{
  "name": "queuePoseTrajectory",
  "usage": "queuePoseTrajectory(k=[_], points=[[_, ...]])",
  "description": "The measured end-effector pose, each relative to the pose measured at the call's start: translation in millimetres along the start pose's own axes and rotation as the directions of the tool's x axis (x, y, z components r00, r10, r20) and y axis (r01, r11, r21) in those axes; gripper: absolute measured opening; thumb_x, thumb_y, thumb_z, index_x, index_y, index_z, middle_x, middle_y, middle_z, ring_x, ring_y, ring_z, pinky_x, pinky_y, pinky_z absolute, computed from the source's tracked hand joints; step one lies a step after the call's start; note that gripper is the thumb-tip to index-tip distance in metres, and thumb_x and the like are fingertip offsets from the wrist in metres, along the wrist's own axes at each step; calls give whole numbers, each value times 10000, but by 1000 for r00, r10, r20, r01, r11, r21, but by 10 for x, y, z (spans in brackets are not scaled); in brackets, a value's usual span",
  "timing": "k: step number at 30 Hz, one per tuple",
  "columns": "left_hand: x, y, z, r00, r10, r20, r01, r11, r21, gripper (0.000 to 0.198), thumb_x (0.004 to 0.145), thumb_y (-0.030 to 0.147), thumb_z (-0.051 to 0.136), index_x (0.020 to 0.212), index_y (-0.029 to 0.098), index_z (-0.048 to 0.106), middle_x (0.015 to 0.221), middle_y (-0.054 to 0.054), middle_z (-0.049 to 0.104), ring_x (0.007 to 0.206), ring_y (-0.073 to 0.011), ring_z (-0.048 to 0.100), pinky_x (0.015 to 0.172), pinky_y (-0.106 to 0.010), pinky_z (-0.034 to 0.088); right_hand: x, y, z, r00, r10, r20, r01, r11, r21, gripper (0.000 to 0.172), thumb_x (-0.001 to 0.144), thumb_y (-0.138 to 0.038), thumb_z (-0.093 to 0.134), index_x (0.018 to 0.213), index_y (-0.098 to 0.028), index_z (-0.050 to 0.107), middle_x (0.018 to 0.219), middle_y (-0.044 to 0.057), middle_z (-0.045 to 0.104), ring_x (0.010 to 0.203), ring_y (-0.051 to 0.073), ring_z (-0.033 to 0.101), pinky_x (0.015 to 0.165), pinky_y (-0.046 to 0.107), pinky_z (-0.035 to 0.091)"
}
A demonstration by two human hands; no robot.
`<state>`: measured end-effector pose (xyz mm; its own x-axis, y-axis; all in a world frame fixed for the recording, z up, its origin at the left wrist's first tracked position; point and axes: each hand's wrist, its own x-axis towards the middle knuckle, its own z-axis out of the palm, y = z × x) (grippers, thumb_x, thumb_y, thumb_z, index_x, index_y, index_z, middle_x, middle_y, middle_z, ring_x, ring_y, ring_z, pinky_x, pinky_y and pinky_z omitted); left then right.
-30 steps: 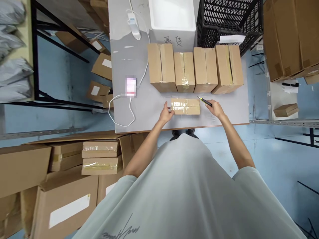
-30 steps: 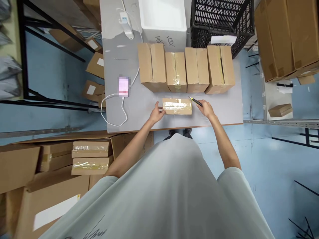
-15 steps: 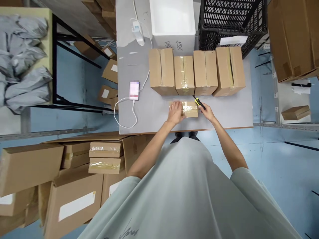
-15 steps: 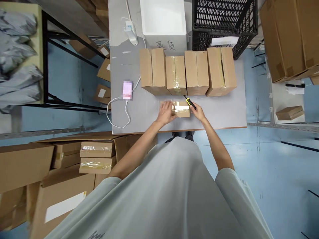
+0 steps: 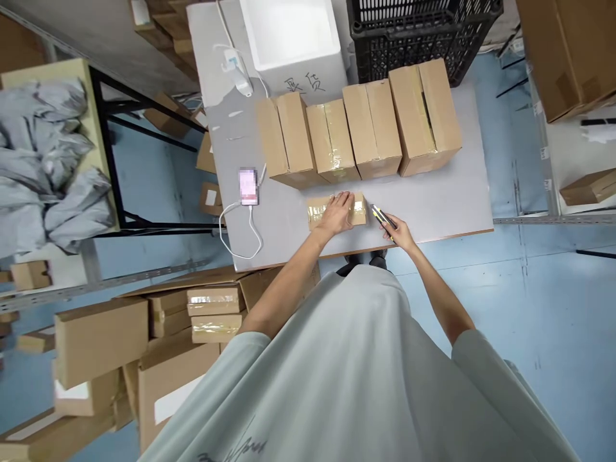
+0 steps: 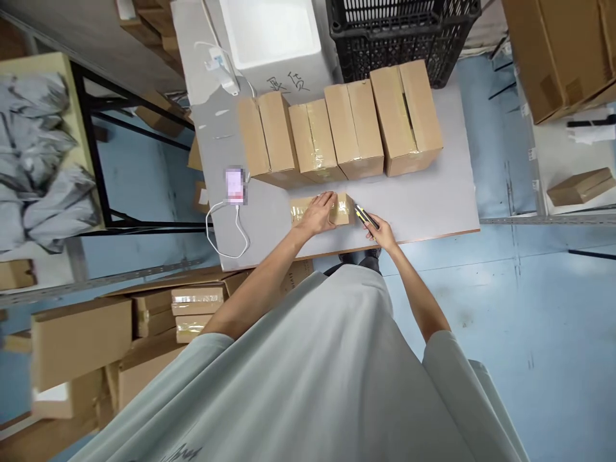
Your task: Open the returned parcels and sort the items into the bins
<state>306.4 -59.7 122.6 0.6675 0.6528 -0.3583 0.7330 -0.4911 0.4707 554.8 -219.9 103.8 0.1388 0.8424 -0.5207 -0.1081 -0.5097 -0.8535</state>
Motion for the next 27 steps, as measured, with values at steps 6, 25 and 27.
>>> queuePoseTrajectory(k=[6,25,27], points=[[-80,-190,13,999,-3,-50,0,999,-54,1290,684,385,1039,1792,141,425,1836,-281,416,1737,-522,349,1451,-672,232,47,-17,195,999,-13,50,12,999,30,821,914,-717,819,1544,-195,745,960,33,832,572,115,643,518,245,582],[-170,-293,-84,996,-29,-86,18,991,-135,1356,688,607,1060,1793,147,421,1819,-287,436,1729,-526,362,1447,-649,252,217,-173,452,999,-30,38,28,999,39,870,993,-747,754,1665,-202,662,997,23,847,598,100,612,542,223,597],[-184,-296,-99,996,-33,-88,21,990,-140,1362,686,633,1058,1795,157,426,1825,-278,434,1732,-519,362,1450,-644,247,220,-184,447,998,-45,48,43,998,47,885,981,-755,759,1660,-195,666,985,23,840,590,101,608,532,227,584]])
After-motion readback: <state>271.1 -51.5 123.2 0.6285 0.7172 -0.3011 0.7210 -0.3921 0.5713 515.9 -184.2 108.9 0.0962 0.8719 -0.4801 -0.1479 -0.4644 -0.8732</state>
